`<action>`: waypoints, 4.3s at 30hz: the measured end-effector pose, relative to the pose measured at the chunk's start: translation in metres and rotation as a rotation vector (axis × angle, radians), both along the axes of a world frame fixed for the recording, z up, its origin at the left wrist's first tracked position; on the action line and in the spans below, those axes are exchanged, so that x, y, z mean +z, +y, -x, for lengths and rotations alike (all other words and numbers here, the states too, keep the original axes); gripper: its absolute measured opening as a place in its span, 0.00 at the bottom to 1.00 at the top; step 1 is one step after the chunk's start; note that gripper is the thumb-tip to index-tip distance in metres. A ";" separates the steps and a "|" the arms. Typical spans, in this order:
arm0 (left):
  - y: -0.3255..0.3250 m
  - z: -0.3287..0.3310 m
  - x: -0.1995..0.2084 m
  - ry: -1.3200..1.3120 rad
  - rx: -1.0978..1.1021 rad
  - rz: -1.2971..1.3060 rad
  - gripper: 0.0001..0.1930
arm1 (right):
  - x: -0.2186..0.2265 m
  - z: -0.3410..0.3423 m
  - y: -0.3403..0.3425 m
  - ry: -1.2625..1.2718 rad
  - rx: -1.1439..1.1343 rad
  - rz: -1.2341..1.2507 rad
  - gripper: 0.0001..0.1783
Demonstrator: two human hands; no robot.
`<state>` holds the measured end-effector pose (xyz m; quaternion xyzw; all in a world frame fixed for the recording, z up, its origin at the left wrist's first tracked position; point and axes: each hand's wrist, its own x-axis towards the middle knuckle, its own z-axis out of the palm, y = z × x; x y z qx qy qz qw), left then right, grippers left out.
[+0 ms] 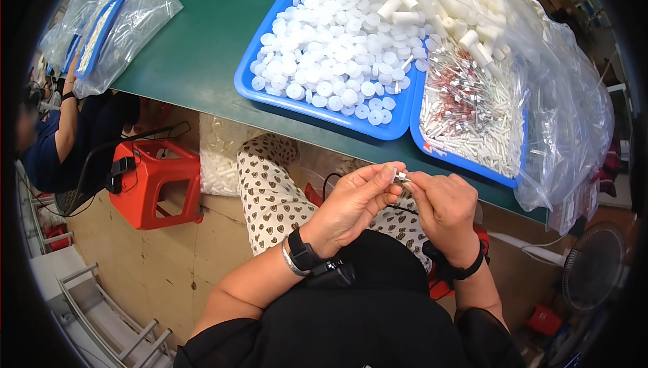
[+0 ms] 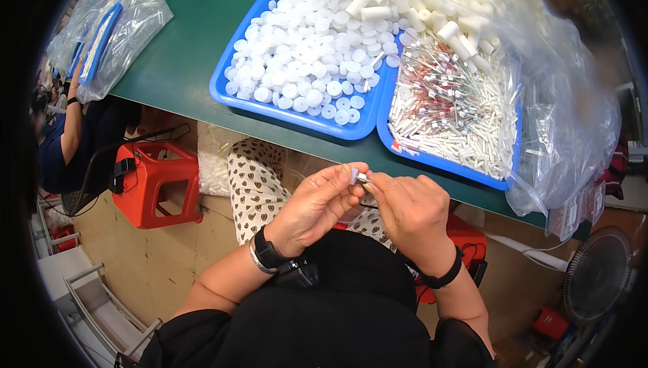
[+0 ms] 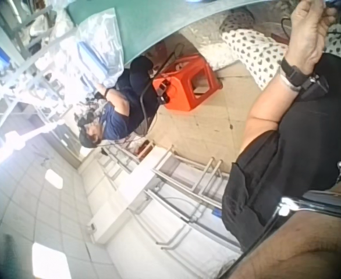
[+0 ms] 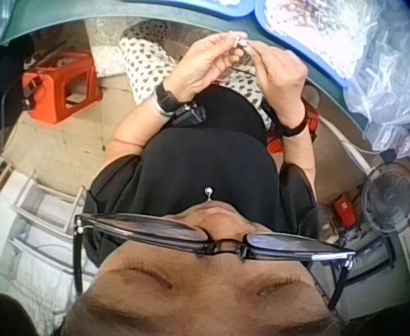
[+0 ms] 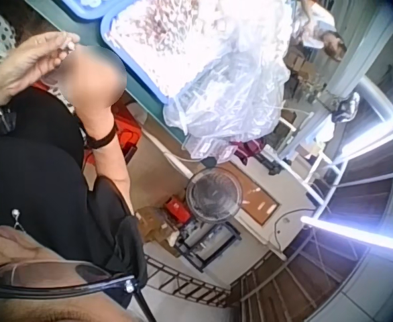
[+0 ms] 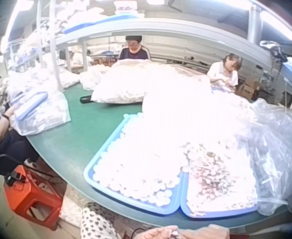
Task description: The person sits at a table and repeatedly picks up small white plastic discs and thin metal rods from blue trays. They insert the metal rods into the center of the discs to assemble them. The person handles the components one at a time, performing the same insertion action continuously throughout the clip.
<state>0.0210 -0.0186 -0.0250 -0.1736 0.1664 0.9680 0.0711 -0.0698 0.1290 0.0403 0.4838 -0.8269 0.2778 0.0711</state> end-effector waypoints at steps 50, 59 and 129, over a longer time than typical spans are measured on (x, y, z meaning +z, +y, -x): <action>-0.008 0.013 0.030 -0.094 0.132 -0.040 0.17 | 0.013 0.062 0.034 -0.370 -0.016 0.056 0.13; -0.007 0.018 0.029 -0.033 0.174 -0.067 0.16 | 0.007 0.045 0.029 -0.433 -0.007 0.146 0.05; 0.005 0.007 0.014 0.109 -0.013 0.429 0.20 | 0.006 0.018 0.003 -0.620 0.037 0.056 0.05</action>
